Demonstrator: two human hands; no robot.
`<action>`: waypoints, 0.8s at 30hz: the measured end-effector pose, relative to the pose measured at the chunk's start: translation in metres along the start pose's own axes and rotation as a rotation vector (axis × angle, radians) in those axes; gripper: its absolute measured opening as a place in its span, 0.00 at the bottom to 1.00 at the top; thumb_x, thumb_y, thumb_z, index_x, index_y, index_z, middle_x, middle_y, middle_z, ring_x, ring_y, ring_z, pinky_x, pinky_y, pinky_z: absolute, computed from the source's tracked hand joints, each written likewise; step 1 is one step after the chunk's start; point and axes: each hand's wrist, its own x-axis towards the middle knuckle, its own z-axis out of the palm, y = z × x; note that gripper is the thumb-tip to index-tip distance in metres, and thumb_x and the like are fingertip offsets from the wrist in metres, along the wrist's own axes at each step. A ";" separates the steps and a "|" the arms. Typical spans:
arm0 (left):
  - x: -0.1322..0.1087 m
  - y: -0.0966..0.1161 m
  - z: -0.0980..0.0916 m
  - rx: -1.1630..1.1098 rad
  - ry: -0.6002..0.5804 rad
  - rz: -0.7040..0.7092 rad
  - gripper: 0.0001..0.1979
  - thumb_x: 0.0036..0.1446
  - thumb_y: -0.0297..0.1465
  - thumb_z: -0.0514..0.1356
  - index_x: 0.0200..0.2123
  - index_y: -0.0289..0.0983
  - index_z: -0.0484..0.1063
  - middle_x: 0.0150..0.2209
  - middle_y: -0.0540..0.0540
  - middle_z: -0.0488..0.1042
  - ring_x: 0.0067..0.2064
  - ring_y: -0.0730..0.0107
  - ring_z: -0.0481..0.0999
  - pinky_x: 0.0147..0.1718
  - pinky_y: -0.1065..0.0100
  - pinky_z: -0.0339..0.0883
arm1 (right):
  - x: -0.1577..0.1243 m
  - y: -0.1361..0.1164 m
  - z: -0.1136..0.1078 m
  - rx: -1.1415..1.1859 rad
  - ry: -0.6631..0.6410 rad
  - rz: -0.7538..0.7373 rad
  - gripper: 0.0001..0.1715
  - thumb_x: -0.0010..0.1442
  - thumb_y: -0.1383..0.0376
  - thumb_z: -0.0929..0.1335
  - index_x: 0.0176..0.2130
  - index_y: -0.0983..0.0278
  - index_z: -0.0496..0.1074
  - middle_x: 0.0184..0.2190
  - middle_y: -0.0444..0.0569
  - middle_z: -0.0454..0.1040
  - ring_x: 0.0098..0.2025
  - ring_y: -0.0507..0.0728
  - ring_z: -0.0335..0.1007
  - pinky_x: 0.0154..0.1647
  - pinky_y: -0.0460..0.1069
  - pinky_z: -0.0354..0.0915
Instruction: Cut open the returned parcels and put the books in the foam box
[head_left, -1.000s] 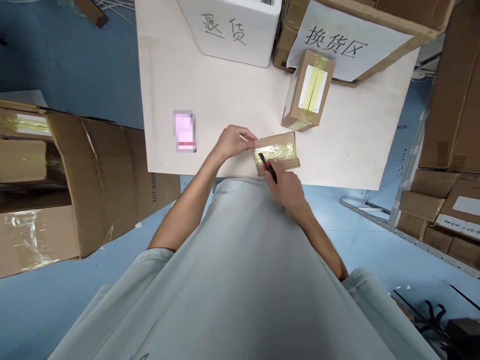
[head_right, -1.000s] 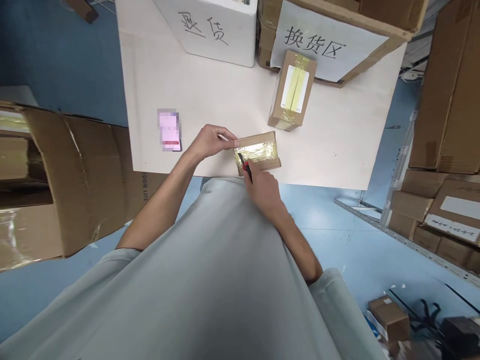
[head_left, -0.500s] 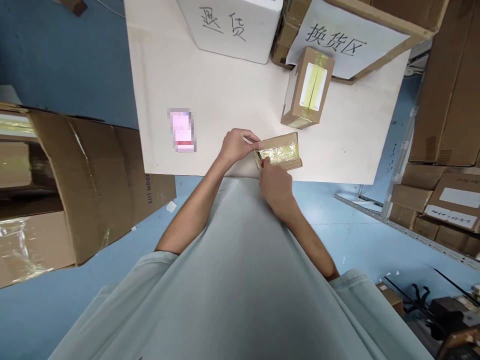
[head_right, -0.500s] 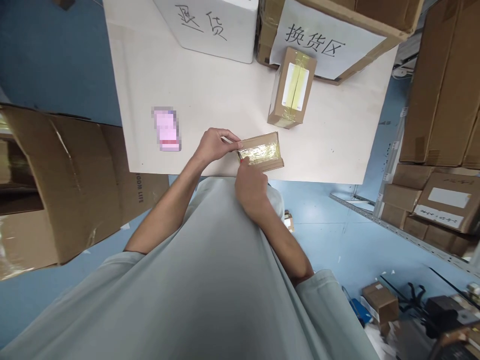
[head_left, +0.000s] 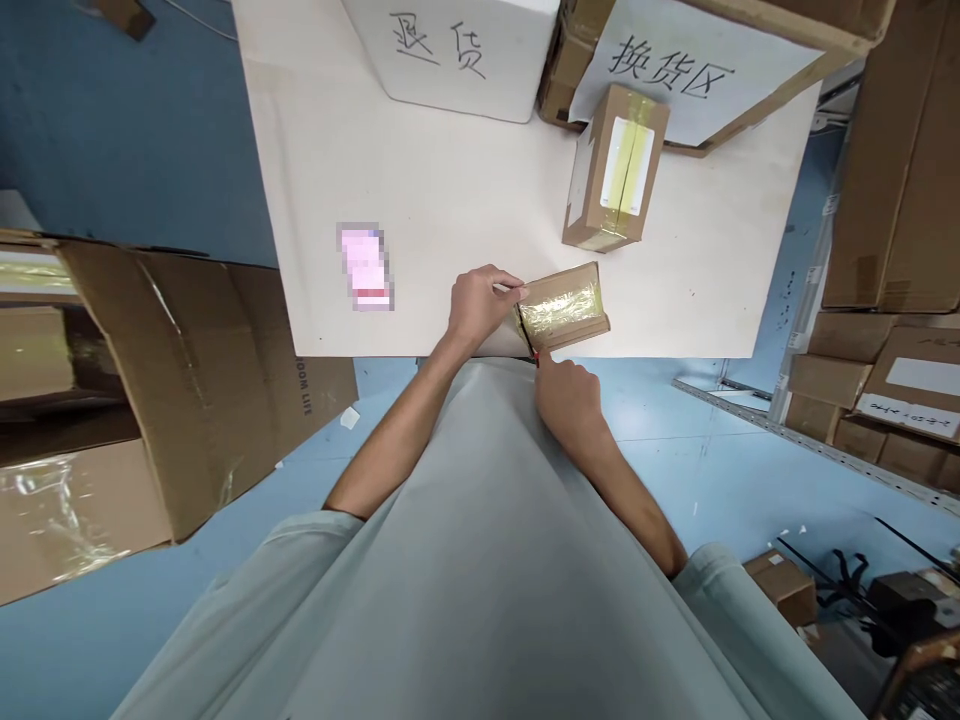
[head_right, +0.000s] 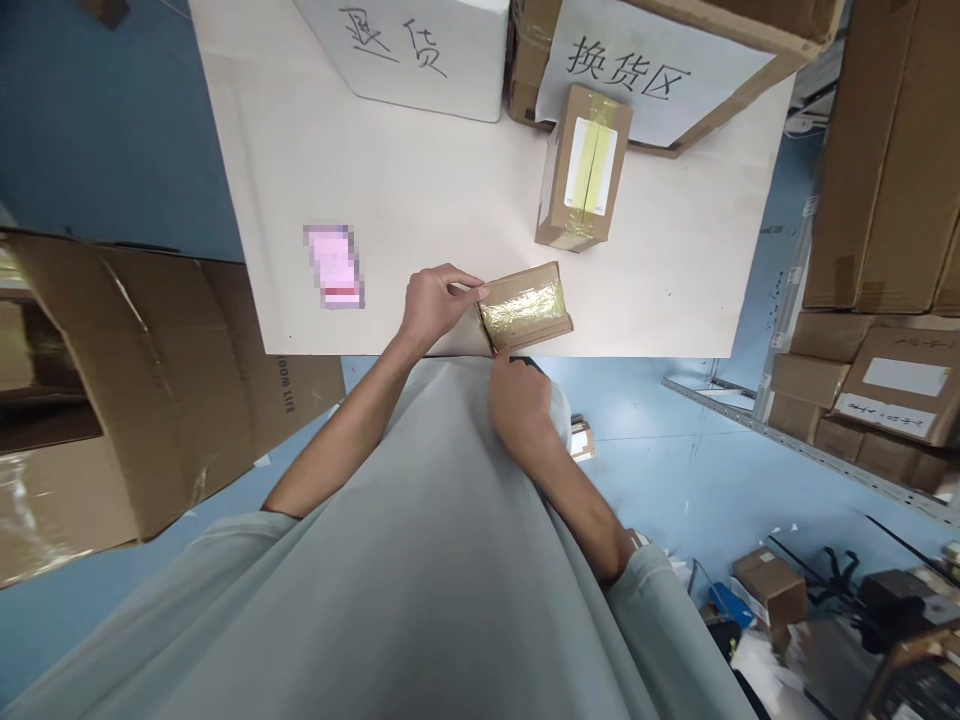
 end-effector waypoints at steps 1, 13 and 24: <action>0.001 -0.001 -0.001 0.012 0.006 0.006 0.04 0.62 0.34 0.73 0.39 0.44 0.90 0.46 0.47 0.89 0.40 0.59 0.84 0.50 0.55 0.78 | -0.007 0.004 -0.004 0.003 0.013 0.034 0.27 0.81 0.62 0.61 0.72 0.65 0.71 0.45 0.67 0.85 0.47 0.72 0.86 0.47 0.60 0.74; 0.001 -0.019 -0.049 0.090 0.038 0.056 0.12 0.63 0.45 0.71 0.39 0.44 0.90 0.43 0.44 0.89 0.42 0.55 0.84 0.48 0.55 0.79 | 0.010 0.099 -0.003 0.604 0.465 0.116 0.31 0.80 0.51 0.60 0.71 0.59 0.72 0.41 0.52 0.88 0.36 0.64 0.84 0.48 0.58 0.75; -0.021 0.024 0.040 0.282 -0.089 0.485 0.17 0.77 0.40 0.58 0.60 0.43 0.81 0.67 0.39 0.78 0.77 0.41 0.68 0.77 0.36 0.61 | 0.022 0.094 0.012 0.627 0.402 0.031 0.26 0.80 0.55 0.59 0.68 0.58 0.72 0.47 0.54 0.88 0.42 0.64 0.84 0.48 0.56 0.75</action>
